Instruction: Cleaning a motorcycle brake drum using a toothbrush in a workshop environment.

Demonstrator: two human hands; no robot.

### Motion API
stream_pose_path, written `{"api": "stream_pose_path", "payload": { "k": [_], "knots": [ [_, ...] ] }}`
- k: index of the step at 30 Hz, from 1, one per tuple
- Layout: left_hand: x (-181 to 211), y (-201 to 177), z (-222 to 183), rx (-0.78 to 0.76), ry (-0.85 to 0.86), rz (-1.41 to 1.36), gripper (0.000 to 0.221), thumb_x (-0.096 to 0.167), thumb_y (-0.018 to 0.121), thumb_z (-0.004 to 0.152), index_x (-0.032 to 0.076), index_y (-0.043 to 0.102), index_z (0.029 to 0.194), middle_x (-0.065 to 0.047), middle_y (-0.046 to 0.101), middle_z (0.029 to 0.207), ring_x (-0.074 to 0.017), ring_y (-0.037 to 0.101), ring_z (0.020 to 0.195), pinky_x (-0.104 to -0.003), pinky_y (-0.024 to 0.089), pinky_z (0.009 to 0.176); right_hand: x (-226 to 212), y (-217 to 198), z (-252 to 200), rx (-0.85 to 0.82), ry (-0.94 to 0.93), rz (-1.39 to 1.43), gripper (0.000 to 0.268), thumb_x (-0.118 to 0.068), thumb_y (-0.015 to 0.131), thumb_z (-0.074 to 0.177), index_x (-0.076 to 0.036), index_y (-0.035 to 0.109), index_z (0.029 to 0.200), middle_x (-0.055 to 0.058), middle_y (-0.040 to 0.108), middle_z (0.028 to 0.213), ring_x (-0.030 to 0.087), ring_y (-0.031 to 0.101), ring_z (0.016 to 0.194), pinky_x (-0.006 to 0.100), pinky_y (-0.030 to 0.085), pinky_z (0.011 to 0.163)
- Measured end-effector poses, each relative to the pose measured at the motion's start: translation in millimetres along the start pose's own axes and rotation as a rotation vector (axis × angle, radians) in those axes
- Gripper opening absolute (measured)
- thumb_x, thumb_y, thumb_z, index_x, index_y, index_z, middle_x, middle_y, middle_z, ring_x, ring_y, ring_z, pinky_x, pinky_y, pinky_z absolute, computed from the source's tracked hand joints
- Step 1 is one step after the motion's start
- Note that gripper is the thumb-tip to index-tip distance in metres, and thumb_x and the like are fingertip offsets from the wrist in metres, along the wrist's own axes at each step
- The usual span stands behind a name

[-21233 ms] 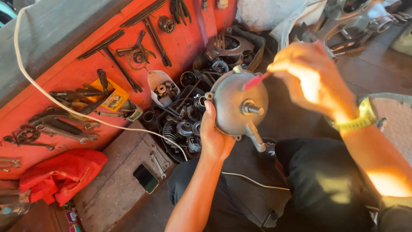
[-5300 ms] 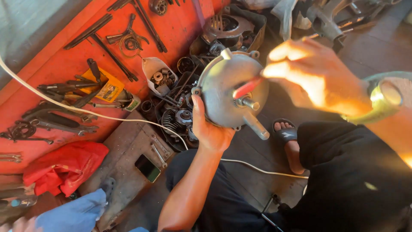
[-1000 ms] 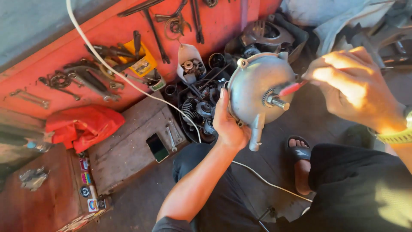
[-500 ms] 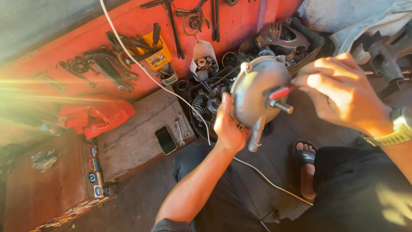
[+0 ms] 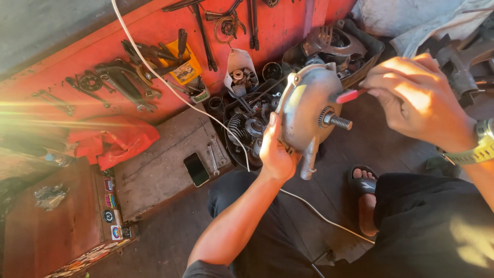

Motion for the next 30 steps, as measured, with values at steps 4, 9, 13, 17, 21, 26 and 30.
{"api": "stream_pose_path", "payload": {
  "k": [4, 9, 13, 17, 21, 26, 30],
  "knots": [
    [-5, 0, 0, 0.023, -0.044, 0.092, 0.053, 0.044, 0.045, 0.112, 0.0, 0.055, 0.14, -0.014, 0.068, 0.121, -0.0196, 0.064, 0.099, -0.029, 0.048, 0.077, -15, -1, 5, -0.019, -0.056, 0.017, 0.015, 0.011, 0.074, 0.09, 0.001, 0.068, 0.099, 0.011, 0.071, 0.106, 0.03, 0.061, 0.091, 0.041, 0.044, 0.092],
    [-4, -12, -2, 0.008, 0.0, 0.057, 0.05, 0.036, 0.041, 0.114, -0.001, 0.05, 0.147, -0.018, 0.058, 0.141, -0.0264, 0.055, 0.126, -0.038, 0.043, 0.105, -4, 0, 4, -0.008, -0.01, 0.032, 0.014, 0.011, 0.074, 0.096, 0.002, 0.069, 0.105, 0.01, 0.07, 0.111, 0.028, 0.063, 0.093, 0.038, 0.041, 0.092],
    [-4, -2, -2, -0.043, 0.007, 0.068, 0.051, 0.035, 0.044, 0.114, -0.004, 0.051, 0.146, -0.017, 0.063, 0.134, -0.0232, 0.06, 0.117, -0.035, 0.046, 0.1, -21, 1, 10, -0.03, -0.075, 0.03, 0.017, 0.011, 0.072, 0.087, 0.0, 0.067, 0.099, 0.011, 0.071, 0.107, 0.027, 0.059, 0.087, 0.04, 0.044, 0.092],
    [-2, -5, -2, -0.035, 0.015, 0.004, 0.05, 0.036, 0.041, 0.114, -0.003, 0.055, 0.142, -0.016, 0.065, 0.132, -0.0239, 0.063, 0.116, -0.035, 0.048, 0.098, -11, 1, 9, -0.013, -0.028, 0.04, 0.016, 0.011, 0.072, 0.093, 0.001, 0.068, 0.105, 0.01, 0.072, 0.114, 0.027, 0.063, 0.096, 0.038, 0.041, 0.093],
    [-5, -13, -3, 0.023, -0.026, -0.01, 0.049, 0.036, 0.041, 0.107, -0.002, 0.058, 0.133, -0.017, 0.07, 0.113, -0.0247, 0.065, 0.092, -0.032, 0.049, 0.076, -25, -1, 12, -0.011, -0.059, 0.044, 0.02, 0.013, 0.07, 0.085, 0.0, 0.067, 0.099, 0.01, 0.072, 0.111, 0.027, 0.063, 0.091, 0.038, 0.043, 0.091],
    [-6, -4, -1, -0.044, -0.039, -0.021, 0.062, 0.034, 0.039, 0.104, 0.001, 0.044, 0.157, -0.018, 0.059, 0.143, -0.0284, 0.057, 0.124, -0.039, 0.044, 0.102, -4, 1, 0, 0.043, -0.027, 0.019, 0.016, 0.01, 0.077, 0.09, 0.004, 0.07, 0.103, 0.017, 0.071, 0.114, 0.032, 0.064, 0.097, 0.041, 0.045, 0.094],
    [-1, 30, 2, -0.125, -0.056, 0.068, 0.057, 0.034, 0.039, 0.109, -0.001, 0.043, 0.154, -0.016, 0.068, 0.111, -0.0229, 0.06, 0.081, -0.034, 0.046, 0.072, -15, -2, 2, 0.022, -0.085, 0.049, 0.027, 0.011, 0.074, 0.088, 0.003, 0.068, 0.113, 0.016, 0.063, 0.105, 0.031, 0.056, 0.085, 0.041, 0.043, 0.092]
  ]
}}
Point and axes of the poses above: each hand's wrist, its own z-axis towards the middle knuckle, its own y-axis out of the palm, x = y × z, the point moved 6 cm from there along z, towards the middle knuckle
